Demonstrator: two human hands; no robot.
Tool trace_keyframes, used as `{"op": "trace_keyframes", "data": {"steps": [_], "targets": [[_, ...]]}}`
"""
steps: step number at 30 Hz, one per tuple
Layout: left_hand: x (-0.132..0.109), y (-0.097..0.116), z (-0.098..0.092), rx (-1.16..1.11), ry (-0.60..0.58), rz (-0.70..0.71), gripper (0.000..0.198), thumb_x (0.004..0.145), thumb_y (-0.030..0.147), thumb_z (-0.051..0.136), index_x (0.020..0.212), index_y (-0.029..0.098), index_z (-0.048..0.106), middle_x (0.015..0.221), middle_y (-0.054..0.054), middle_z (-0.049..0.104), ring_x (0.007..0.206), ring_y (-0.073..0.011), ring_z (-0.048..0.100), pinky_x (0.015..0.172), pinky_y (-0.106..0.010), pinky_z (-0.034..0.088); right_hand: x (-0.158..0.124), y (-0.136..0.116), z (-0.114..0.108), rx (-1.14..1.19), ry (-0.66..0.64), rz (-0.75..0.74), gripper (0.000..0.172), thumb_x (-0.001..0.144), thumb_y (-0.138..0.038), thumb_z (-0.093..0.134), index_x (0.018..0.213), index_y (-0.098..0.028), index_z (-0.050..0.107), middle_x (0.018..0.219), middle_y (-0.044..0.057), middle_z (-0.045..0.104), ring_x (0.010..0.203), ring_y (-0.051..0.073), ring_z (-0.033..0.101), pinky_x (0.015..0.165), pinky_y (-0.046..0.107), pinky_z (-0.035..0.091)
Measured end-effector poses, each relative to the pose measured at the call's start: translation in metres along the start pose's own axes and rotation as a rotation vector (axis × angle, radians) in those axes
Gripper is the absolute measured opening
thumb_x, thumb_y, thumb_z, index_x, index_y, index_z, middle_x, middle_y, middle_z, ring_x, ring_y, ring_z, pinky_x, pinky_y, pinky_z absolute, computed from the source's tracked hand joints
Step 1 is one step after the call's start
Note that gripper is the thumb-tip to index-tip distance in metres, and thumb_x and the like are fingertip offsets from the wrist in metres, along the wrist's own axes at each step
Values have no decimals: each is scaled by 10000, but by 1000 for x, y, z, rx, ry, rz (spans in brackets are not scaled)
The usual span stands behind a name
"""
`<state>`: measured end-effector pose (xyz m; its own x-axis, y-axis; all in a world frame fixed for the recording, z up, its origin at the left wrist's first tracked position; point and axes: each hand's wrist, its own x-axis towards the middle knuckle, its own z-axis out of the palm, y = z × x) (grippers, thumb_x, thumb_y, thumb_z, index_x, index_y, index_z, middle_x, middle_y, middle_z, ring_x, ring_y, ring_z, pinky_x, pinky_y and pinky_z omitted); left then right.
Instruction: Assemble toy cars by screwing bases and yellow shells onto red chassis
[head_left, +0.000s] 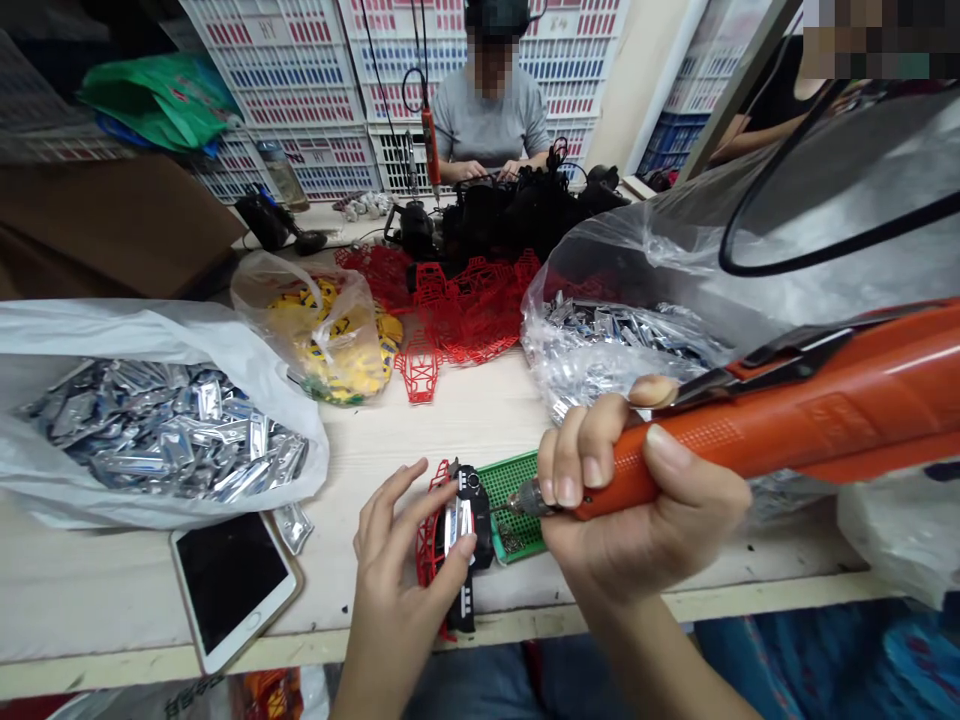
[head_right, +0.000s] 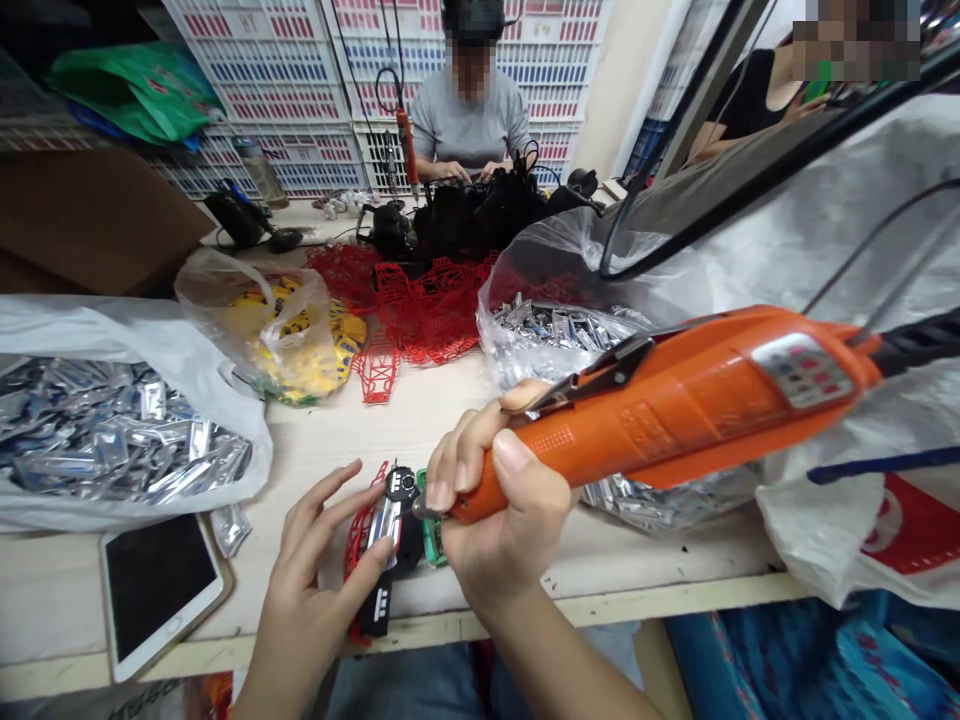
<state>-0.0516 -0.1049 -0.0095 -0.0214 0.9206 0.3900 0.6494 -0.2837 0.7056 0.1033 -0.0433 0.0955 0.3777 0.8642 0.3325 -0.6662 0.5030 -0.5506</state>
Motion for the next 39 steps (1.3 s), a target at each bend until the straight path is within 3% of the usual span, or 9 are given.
{"op": "trace_keyframes", "data": {"steps": [7, 12, 20, 28, 39], "targets": [[7, 12, 6, -71, 160, 172, 170, 979, 186, 661, 1049, 327, 723, 1232, 7, 691, 1274, -186, 575, 1092, -357, 432, -7, 3, 3, -3, -37, 47, 114, 812, -239, 602, 925, -241, 617, 490, -95, 484, 349, 96, 389, 364, 182, 403], [8, 15, 1, 59, 154, 250, 197, 941, 131, 696, 1047, 297, 703, 1150, -4, 699, 1190, -198, 590, 1040, -370, 410, -6, -4, 6, 14, -32, 29, 113, 791, -239, 613, 902, -233, 626, 492, -88, 489, 347, 94, 382, 357, 187, 391], [8, 24, -11, 198, 160, 296, 167, 909, 147, 733, 985, 288, 688, 1116, -28, 679, 1116, -247, 587, 974, -407, 400, -9, -7, 3, -34, -170, 80, 140, 821, -236, 604, 955, -275, 595, 499, -94, 488, 360, 116, 407, 375, 208, 419], [6, 29, -9, 195, 205, 231, 103, 945, 214, 684, 956, 315, 701, 1077, -29, 686, 1107, -286, 580, 952, -440, 392, -10, -14, 3, -61, -164, 134, 131, 819, -243, 624, 941, -281, 595, 505, -83, 503, 376, 129, 441, 396, 232, 436], [9, 32, -21, 339, 165, 329, 124, 910, 220, 733, 968, 324, 701, 1060, -31, 704, 1137, -296, 578, 951, -436, 372, -13, -14, 5, -133, -164, 143, 159, 788, -230, 631, 928, -275, 572, 498, -84, 501, 373, 135, 465, 395, 241, 434]]}}
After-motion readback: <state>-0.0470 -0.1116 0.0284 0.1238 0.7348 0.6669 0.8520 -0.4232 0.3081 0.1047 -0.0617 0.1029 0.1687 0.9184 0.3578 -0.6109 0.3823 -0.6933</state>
